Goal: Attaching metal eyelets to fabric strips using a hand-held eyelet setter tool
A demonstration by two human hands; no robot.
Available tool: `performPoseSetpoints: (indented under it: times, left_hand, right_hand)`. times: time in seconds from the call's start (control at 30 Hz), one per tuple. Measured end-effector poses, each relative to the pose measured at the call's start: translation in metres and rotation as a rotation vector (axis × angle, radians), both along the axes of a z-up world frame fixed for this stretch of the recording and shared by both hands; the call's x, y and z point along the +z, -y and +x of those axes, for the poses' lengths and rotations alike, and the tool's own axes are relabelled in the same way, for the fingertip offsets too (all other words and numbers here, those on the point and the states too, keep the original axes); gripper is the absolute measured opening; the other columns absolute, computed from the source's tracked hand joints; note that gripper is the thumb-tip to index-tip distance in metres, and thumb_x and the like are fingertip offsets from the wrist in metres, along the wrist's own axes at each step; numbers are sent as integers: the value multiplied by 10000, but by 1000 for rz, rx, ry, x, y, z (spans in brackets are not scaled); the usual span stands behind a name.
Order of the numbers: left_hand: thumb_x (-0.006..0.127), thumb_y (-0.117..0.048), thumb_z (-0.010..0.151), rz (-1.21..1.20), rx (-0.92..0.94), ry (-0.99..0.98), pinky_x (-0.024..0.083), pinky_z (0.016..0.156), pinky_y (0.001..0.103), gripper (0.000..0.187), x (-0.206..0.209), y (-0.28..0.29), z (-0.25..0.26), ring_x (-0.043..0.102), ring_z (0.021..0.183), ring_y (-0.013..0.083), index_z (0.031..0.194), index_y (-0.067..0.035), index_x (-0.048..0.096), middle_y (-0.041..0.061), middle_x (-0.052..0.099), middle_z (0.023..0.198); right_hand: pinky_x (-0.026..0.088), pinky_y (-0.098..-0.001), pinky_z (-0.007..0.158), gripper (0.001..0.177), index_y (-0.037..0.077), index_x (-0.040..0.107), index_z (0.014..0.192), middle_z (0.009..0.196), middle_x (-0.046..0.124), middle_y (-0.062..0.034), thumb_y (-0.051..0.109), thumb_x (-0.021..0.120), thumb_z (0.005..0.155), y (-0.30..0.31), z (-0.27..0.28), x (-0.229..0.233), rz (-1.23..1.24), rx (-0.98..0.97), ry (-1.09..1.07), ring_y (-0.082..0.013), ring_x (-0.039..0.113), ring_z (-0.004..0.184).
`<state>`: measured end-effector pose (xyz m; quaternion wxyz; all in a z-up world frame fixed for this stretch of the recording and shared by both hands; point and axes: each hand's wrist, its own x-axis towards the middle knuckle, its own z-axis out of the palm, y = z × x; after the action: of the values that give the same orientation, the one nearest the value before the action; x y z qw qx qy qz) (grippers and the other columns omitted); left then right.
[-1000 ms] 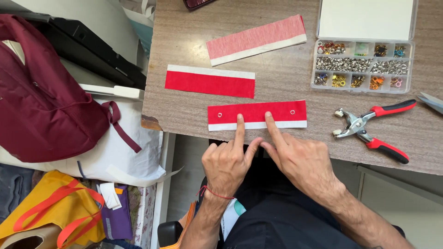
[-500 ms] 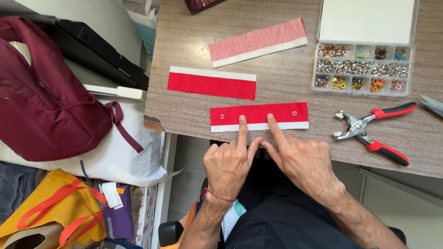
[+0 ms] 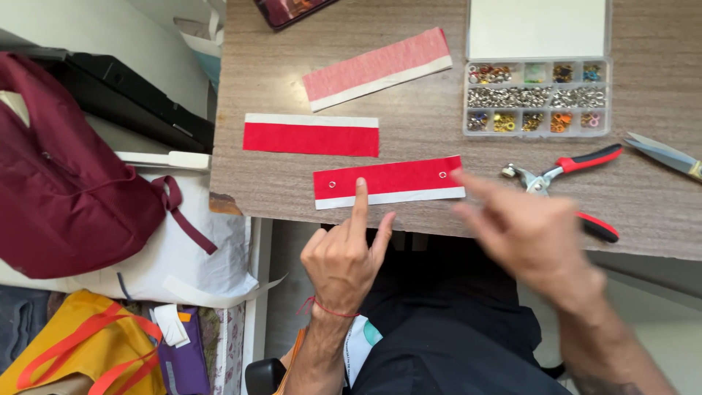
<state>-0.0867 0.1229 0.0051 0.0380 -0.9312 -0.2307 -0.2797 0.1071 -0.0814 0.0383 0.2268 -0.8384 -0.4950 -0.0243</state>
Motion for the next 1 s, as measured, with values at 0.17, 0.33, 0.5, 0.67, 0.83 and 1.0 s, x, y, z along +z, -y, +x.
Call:
performPoseSetpoints:
  times: [0.17,0.33,0.5,0.67,0.83,1.0]
  left_hand:
    - [955,-475,1095,-21,-87,79,334,563,380,464,3,2,10,443,512,170,1396,-130,876,-63,518,608]
    - [945,-440,1099,-38,-190,90,347,571,382,383,20,17,29,504,535,159,1326,-135,900,-62,581,636]
    - [943,-380,1099,-159,-360,145,329,575,376,300,16,42,40,549,550,134,1232,-115,891,-55,629,676]
    - [939,-337,1087,-307,-431,185,343,557,375,237,9,59,40,541,541,143,1153,-113,897,-44,612,657]
    - [938,-315,1088,-419,-506,184,371,574,405,220,11,74,37,594,580,179,1188,-125,893,-34,662,696]
    - [896,-287,1102,-644,-574,272,476,643,385,239,32,71,37,571,657,220,1223,-82,870,8,644,764]
  right_hand:
    - [531,-369,751,292,122,939,1551,1047,799,-61,233,958,1281,49,98,15,-57,-117,174,-173,638,794]
    - [569,-388,907,141,130,943,1435,1257,752,-76,152,961,1297,70,156,14,-139,-132,109,-208,707,1023]
    - [596,-521,1098,568,309,829,1371,1431,819,-28,609,827,889,86,160,3,-362,210,56,-270,733,1331]
    - [475,-428,1099,434,360,829,1431,1432,846,136,571,752,1059,79,126,10,-375,185,385,-218,766,1280]
    - [507,-484,1104,289,309,825,1389,1405,813,81,400,762,1122,83,115,-5,-288,200,322,-277,740,1285]
    - [630,-479,1155,375,108,793,1403,1403,764,-146,158,812,1032,103,99,-14,-50,201,-70,-336,714,1278]
